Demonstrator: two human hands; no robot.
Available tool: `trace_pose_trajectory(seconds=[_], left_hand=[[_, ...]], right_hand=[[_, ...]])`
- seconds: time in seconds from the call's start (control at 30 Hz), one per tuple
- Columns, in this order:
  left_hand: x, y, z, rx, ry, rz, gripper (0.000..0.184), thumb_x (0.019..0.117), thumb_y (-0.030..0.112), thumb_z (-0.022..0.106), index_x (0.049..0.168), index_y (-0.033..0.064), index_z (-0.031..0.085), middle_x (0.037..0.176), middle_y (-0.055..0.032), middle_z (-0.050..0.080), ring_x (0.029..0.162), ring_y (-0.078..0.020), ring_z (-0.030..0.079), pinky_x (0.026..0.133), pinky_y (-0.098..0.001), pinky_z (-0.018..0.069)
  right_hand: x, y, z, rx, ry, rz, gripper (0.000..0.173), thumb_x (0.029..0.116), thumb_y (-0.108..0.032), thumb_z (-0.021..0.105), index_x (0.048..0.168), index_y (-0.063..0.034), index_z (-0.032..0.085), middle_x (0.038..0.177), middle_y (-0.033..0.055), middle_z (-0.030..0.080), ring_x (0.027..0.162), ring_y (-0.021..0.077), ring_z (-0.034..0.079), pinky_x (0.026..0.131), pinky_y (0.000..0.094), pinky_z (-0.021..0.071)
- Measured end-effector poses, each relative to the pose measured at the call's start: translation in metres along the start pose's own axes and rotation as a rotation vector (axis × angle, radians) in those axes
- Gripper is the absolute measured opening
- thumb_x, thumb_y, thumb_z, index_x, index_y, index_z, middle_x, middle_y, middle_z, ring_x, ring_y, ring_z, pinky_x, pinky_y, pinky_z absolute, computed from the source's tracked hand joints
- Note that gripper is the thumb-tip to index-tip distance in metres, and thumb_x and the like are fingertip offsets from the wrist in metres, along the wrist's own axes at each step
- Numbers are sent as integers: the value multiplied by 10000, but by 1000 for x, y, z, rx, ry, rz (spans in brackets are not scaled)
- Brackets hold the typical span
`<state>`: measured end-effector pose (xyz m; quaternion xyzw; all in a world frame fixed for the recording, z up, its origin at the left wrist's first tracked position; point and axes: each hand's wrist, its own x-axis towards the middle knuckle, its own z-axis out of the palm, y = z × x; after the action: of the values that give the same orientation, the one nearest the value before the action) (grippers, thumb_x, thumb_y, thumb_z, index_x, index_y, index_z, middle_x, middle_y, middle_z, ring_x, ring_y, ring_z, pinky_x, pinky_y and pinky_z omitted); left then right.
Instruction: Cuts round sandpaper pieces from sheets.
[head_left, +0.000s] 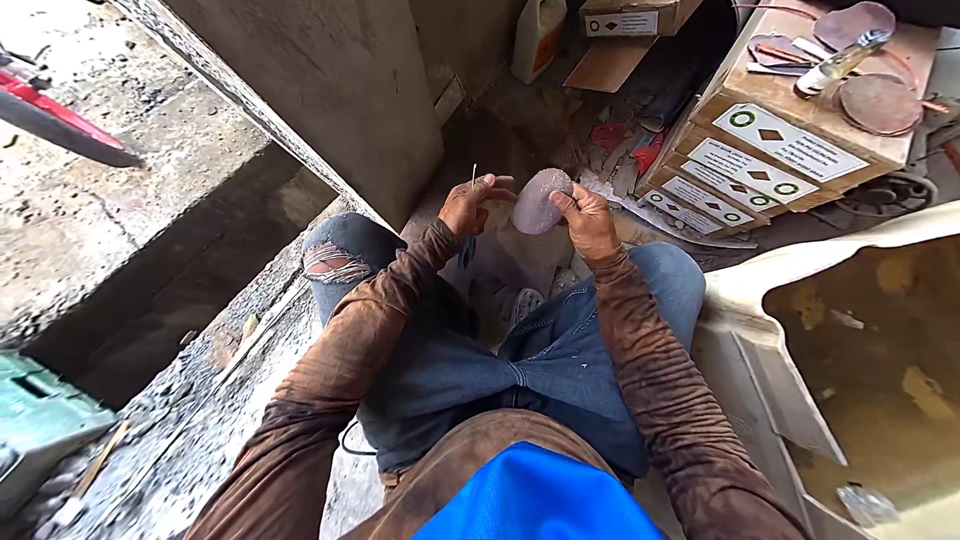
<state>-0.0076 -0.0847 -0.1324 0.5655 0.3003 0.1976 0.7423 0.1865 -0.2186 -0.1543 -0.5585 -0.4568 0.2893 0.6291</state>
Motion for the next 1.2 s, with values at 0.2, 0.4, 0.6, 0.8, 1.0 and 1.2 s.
trace_pose_trajectory(seconds=[0.2,0.4,0.6,0.8,1.0,1.2], left_hand=[[2,-7,5,-80,10,-79,364,1096,387,456,1263,104,614,930,-13,681,409,-18,344,369,-177,329],[2,-9,8,366,81,225,52,913,85,755,925,35,756,774,-46,736,639,-85,651,630,-304,563],[9,-15,6,232,150,162,115,993,99,655,965,11,723,707,-46,650,482,-71,452,447,-249,384],[3,-11,7,28,137,117,122,1015,84,617,1026,11,714,661,-38,615,423,-53,392,388,-206,336],[3,-15,10,-68,81,60,303,1091,187,443,886,61,627,527,29,414,372,-57,314,354,-207,298],[-1,-10,7,-238,51,-14,540,1125,362,188,1170,36,616,616,-35,620,349,-45,365,336,-191,325]], right_hand=[[-7,-7,6,488,-147,123,290,1074,-155,468,1300,-32,601,1144,85,710,1028,194,707,913,420,610],[-11,-15,8,-170,-149,156,237,1087,-224,509,1106,-24,633,845,100,723,603,195,711,539,363,627],[-4,-10,2,81,-227,274,330,1093,-154,461,1361,20,546,947,187,727,679,267,734,626,415,653],[-8,-14,0,164,-177,286,350,1032,-71,561,1361,41,528,903,172,724,712,245,735,669,400,650],[-5,-8,6,-4,52,267,246,996,-45,617,1225,39,641,808,122,723,518,165,662,475,308,592],[-4,-8,5,79,54,265,232,1001,-36,588,1212,42,643,858,127,726,522,171,662,475,320,598]])
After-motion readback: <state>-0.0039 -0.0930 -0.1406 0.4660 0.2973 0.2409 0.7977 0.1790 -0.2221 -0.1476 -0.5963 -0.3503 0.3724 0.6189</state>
